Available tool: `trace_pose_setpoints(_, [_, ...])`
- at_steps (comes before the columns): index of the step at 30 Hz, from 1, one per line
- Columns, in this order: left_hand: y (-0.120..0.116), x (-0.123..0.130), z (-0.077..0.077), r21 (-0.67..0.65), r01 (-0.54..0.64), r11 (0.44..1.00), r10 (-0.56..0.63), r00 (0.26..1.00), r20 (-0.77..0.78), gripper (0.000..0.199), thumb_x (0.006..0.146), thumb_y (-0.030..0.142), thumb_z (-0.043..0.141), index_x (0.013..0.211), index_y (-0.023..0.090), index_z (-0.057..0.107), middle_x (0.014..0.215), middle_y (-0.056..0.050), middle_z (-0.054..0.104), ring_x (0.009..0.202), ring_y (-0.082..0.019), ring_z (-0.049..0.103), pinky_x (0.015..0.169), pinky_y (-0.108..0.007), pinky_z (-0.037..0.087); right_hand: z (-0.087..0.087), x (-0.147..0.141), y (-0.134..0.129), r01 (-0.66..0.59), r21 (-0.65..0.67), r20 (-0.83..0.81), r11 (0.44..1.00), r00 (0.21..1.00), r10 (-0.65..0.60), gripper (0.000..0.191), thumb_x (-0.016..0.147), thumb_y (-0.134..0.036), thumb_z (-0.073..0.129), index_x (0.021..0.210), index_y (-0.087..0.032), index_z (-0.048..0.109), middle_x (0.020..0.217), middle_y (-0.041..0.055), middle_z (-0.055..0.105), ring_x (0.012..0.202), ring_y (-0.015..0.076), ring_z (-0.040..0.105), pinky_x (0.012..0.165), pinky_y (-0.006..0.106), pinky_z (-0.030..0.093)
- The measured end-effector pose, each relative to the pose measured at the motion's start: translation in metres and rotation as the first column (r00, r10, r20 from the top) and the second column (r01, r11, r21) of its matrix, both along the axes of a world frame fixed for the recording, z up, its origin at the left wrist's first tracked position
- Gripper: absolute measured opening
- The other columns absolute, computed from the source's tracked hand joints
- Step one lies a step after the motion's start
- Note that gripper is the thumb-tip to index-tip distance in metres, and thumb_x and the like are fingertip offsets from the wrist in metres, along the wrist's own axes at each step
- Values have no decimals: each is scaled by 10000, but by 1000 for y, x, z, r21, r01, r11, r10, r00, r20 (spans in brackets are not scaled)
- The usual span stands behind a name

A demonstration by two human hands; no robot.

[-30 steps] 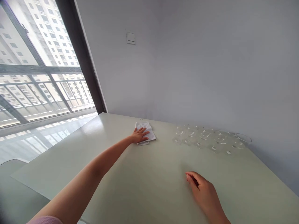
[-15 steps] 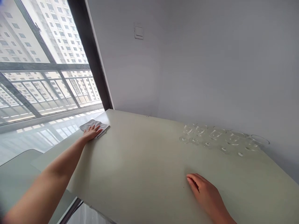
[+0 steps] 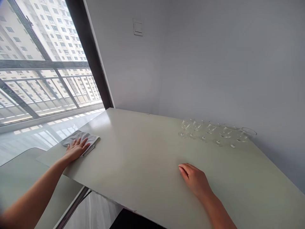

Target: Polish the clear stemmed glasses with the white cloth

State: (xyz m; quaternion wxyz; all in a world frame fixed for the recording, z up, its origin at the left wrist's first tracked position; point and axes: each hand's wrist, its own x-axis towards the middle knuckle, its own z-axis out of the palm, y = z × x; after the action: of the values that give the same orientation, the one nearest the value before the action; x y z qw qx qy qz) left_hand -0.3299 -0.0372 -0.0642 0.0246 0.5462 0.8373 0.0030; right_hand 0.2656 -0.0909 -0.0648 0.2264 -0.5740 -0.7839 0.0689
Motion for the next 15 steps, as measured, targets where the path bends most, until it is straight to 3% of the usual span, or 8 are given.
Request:
trace_pose_setpoints(4, [-7,80,-4,40,246,969,-245,969,-11,603,847,562,236,1358,249,308,1461,-84,171,1339,-294,90,1053,-490,93,2,-4,-2,-20,-23,-6,1000,1000,20,296,867,-362,339,855,-254,614,811,1,667,680,151,610,610,274,481])
trace_pose_setpoints(7, [-15,147,-5,85,473,877,-475,880,4,603,847,577,233,1346,254,336,1450,-83,209,1336,-292,113,1056,-478,125,3,-2,-3,4,-36,-18,999,1000,-5,297,869,-368,338,865,-255,611,825,2,665,688,155,606,618,279,479])
trace_pose_setpoints(9, [-27,191,-4,109,629,770,-634,773,10,592,848,575,238,1344,269,336,1452,-77,204,1333,-294,129,1058,-487,119,3,0,-3,27,-46,-34,999,999,-29,295,866,-375,343,865,-252,611,837,1,666,698,157,608,624,280,480])
trace_pose_setpoints(12, [-49,242,1,135,837,530,-847,530,38,578,843,570,276,1357,307,288,1464,-54,162,1338,-286,108,1063,-488,118,6,3,-2,51,-68,-45,996,998,-54,291,864,-376,348,868,-246,609,845,0,666,711,159,609,636,284,480])
trace_pose_setpoints(14, [-62,256,3,156,900,408,-913,405,52,580,838,563,309,1360,315,274,1464,-50,158,1339,-276,112,1067,-476,128,7,4,-2,62,-70,-45,996,997,-65,294,863,-373,345,863,-241,608,840,2,667,707,160,609,636,289,479])
trace_pose_setpoints(15, [-66,256,4,166,907,388,-922,385,53,579,837,558,322,1360,316,272,1464,-51,159,1337,-272,123,1068,-470,134,8,4,-2,66,-66,-46,996,997,-69,297,862,-371,342,858,-239,608,834,5,667,697,160,608,632,291,479])
